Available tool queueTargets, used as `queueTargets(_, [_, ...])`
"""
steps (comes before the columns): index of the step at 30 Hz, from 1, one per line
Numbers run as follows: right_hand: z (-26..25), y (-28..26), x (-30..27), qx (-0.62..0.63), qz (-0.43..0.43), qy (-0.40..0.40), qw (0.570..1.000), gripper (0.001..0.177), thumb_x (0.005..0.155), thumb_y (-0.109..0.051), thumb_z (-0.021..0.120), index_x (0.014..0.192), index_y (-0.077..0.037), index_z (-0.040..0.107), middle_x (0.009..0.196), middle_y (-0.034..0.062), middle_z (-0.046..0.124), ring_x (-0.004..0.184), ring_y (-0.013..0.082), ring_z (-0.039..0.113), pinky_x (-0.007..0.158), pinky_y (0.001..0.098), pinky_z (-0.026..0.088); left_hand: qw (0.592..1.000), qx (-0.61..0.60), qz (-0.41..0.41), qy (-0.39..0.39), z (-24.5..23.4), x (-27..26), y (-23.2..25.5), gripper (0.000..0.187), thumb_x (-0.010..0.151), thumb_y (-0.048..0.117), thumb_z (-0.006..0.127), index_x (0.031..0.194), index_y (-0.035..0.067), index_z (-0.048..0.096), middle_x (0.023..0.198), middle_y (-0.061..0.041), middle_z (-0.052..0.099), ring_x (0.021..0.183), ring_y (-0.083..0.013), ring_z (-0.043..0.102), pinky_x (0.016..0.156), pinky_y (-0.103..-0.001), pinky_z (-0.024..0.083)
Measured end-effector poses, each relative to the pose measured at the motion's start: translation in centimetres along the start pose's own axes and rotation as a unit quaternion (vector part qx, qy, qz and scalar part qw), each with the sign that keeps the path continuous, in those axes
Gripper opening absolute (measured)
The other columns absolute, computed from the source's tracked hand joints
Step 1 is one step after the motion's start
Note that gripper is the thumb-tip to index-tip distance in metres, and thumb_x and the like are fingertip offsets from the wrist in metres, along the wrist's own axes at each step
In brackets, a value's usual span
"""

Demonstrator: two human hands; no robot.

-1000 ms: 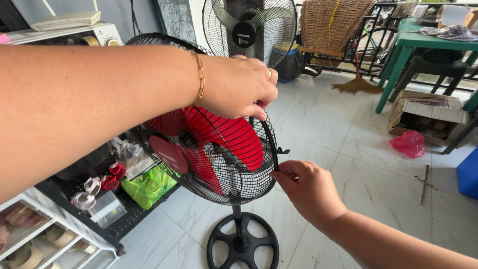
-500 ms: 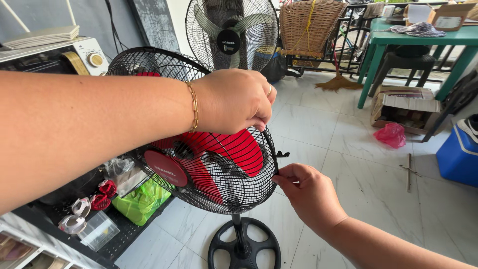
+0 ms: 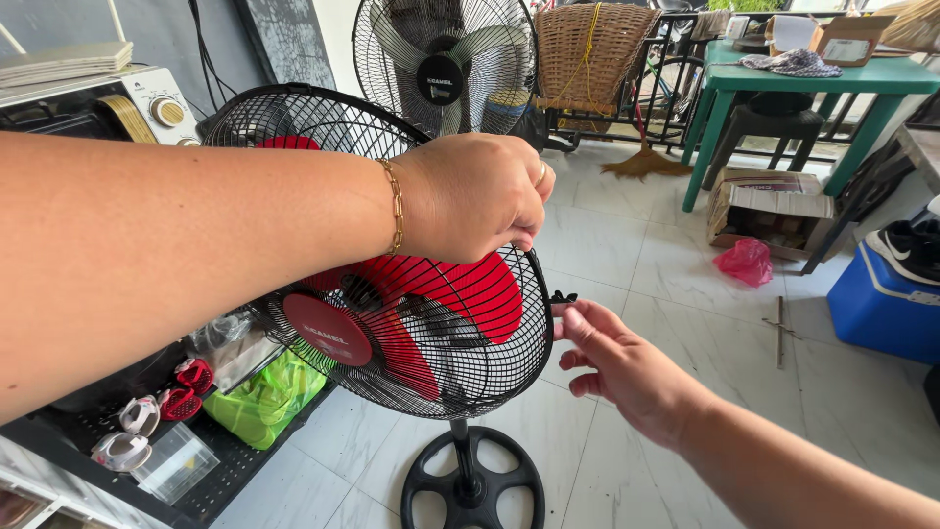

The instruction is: The person assembles a red electric fan by first securing the fan blades to the motor hub, then attaching the front protective cage, and finally fastening the rear cage to complete the assembly.

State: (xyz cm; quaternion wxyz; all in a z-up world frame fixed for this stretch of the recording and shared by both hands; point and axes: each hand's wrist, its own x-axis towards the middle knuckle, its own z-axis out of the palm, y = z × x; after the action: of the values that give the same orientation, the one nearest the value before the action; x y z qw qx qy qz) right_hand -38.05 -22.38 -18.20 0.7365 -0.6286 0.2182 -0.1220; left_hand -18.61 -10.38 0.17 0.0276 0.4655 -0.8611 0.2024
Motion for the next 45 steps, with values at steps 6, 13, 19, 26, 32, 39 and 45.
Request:
queueTargets(6, [0.3, -2.3, -0.3, 0.038, 0.049, -0.037, 0.997, 0.048, 0.096, -0.047, 0.047, 0.13, -0.016, 0.06, 0.105, 0.0022, 0.06, 0.083, 0.0148, 0.059, 0.059, 0.0305, 0.048, 1.0, 0.004, -0.002, 0.0, 0.1, -0.2, -0.1, 0.011, 0.086, 0.019, 0.075, 0.079, 0.011, 0.077, 0.095, -0.003, 0.07, 0.1, -0.0231, 0.066, 0.083, -0.038, 0.055])
queueTargets(13, [0.5, -2.5, -0.1, 0.108, 0.041, -0.075, 0.991, 0.045, 0.097, -0.045, 0.045, 0.127, -0.012, 0.056, 0.105, 0.0063, 0.061, 0.089, 0.018, 0.065, 0.083, 0.0416, 0.061, 1.0, -0.009, -0.012, -0.001, 0.1, -0.2, -0.2, 0.012, 0.087, 0.019, 0.076, 0.078, 0.011, 0.077, 0.098, -0.004, 0.07, 0.099, -0.0227, 0.067, 0.085, -0.038, 0.055])
queueTargets(19, [1.1, -2.7, 0.5, 0.095, 0.042, -0.067, 0.992, 0.044, 0.097, -0.049, 0.046, 0.12, -0.013, 0.056, 0.101, 0.0062, 0.059, 0.088, 0.0194, 0.064, 0.089, 0.0437, 0.061, 1.0, 0.002, 0.01, 0.009, 0.4, 0.2, -0.2, 0.01, 0.086, 0.017, 0.076, 0.08, 0.01, 0.077, 0.097, -0.005, 0.07, 0.099, -0.0257, 0.066, 0.084, -0.039, 0.054])
queueTargets(26, [1.6, -3.8, 0.2, 0.066, 0.067, -0.056, 0.994, 0.049, 0.095, -0.054, 0.048, 0.122, -0.015, 0.058, 0.102, 0.0062, 0.06, 0.089, 0.0198, 0.065, 0.086, 0.0495, 0.062, 1.0, -0.007, 0.006, 0.006, 0.5, 0.0, -0.4, 0.011, 0.086, 0.017, 0.076, 0.079, 0.009, 0.077, 0.097, -0.006, 0.07, 0.099, -0.0255, 0.067, 0.084, -0.039, 0.054])
queueTargets(32, [1.9, -5.0, 0.0, 0.001, 0.108, -0.032, 0.994, 0.057, 0.088, -0.066, 0.052, 0.125, -0.022, 0.059, 0.109, 0.0065, 0.063, 0.095, 0.0233, 0.068, 0.081, 0.0512, 0.061, 1.0, -0.004, 0.012, 0.007, 0.5, 0.2, -0.5, 0.01, 0.085, 0.016, 0.076, 0.08, 0.009, 0.077, 0.098, -0.007, 0.07, 0.099, -0.0266, 0.067, 0.085, -0.039, 0.054])
queueTargets(39, [1.6, -5.1, 0.1, 0.032, 0.12, -0.041, 0.991, 0.065, 0.086, -0.069, 0.053, 0.126, -0.018, 0.06, 0.113, 0.0122, 0.063, 0.101, 0.0287, 0.07, 0.085, 0.0538, 0.063, 1.0, -0.008, 0.004, -0.002, 0.6, 0.3, -0.5, 0.008, 0.084, 0.016, 0.077, 0.08, 0.009, 0.077, 0.1, -0.007, 0.071, 0.101, -0.0262, 0.066, 0.086, -0.039, 0.054])
queueTargets(45, [1.4, -5.1, 0.5, 0.064, 0.134, -0.034, 0.988, 0.063, 0.084, -0.061, 0.057, 0.118, -0.009, 0.065, 0.11, 0.0144, 0.063, 0.095, 0.029, 0.071, 0.085, 0.0513, 0.063, 1.0, 0.002, 0.012, 0.0, 0.7, 0.5, -0.5, 0.008, 0.082, 0.016, 0.078, 0.082, 0.008, 0.078, 0.101, -0.008, 0.071, 0.103, -0.0269, 0.066, 0.087, -0.039, 0.054])
